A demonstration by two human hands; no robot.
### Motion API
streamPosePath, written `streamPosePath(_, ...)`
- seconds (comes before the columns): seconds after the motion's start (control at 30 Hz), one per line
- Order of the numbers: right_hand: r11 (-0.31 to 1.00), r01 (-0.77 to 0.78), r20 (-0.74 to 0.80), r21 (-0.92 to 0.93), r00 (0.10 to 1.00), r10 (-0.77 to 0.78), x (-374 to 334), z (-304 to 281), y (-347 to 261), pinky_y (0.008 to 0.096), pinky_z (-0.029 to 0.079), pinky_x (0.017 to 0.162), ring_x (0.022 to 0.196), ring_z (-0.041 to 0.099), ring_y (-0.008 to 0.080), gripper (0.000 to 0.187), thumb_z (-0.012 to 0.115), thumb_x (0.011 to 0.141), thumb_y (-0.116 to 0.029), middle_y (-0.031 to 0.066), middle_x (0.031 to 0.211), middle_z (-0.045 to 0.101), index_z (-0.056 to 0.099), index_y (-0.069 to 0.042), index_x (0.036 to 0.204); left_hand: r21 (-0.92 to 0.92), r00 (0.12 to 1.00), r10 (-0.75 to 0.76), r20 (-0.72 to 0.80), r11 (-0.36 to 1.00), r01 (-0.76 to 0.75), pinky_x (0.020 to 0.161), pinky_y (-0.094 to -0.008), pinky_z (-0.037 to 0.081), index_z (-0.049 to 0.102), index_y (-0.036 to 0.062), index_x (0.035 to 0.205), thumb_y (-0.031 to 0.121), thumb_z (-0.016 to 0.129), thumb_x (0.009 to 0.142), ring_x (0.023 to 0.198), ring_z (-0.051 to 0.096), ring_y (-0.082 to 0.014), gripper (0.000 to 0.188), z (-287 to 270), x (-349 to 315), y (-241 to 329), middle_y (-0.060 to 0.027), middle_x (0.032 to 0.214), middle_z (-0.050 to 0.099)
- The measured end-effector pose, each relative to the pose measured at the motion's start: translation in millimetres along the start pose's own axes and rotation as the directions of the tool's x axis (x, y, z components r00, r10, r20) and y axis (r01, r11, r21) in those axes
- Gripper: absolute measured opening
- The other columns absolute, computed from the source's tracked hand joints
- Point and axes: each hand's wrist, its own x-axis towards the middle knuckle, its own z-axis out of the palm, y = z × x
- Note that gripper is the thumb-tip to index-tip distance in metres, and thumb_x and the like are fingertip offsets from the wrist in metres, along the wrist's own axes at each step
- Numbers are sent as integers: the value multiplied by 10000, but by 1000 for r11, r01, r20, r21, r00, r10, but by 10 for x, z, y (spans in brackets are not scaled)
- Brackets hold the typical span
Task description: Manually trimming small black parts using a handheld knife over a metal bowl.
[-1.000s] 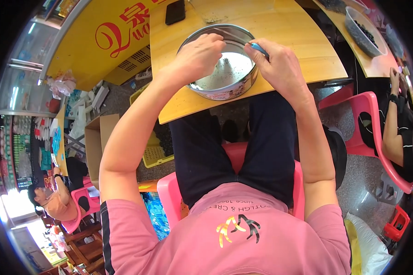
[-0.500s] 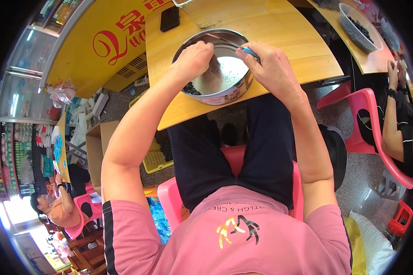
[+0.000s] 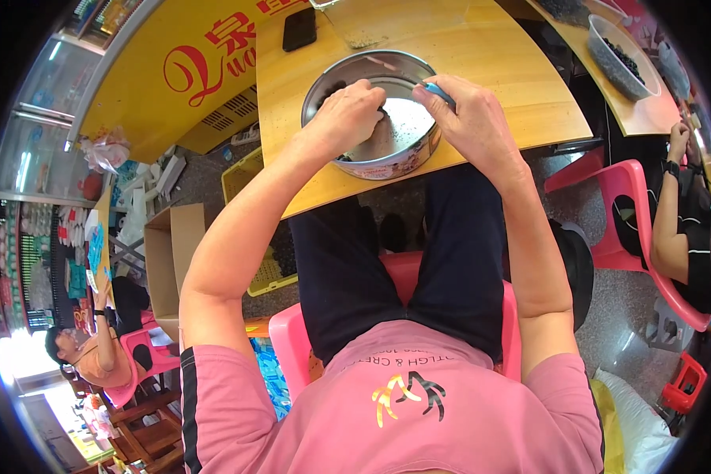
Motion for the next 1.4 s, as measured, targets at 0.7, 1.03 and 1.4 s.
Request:
streamPosePath(0.7,517,-296,204,803,952,229,-51,-105,-451,178,326,492,545,423,9,204,709,884,-251,-35,768,610,674,-61,950,-928,865,-347,-362,43,-371,603,-213,473,624,-30,1080,81,663,906,675,583,-82,210,-314,-515,730,-51,849,659)
streamPosePath(1.03,483,-360,278,798,931,235,-71,-41,-433,175,304,469,536,415,12,203,687,899,-242,-36,733,589,682,-49,965,-933,862,-396,-315,-37,-358,632,-209,480,620,-31,1063,61,676,892,732,595,-81,202,-292,-577,713,-51,878,663)
streamPosePath(1.4,513,-360,243,779,928,283,-41,-20,-483,176,277,460,511,399,5,200,706,883,-251,-72,601,484,668,-61,934,-817,796,-326,-511,473,-330,666,-237,491,631,-15,981,47,700,848,749,594,-95,162,-264,-578,686,-42,898,617)
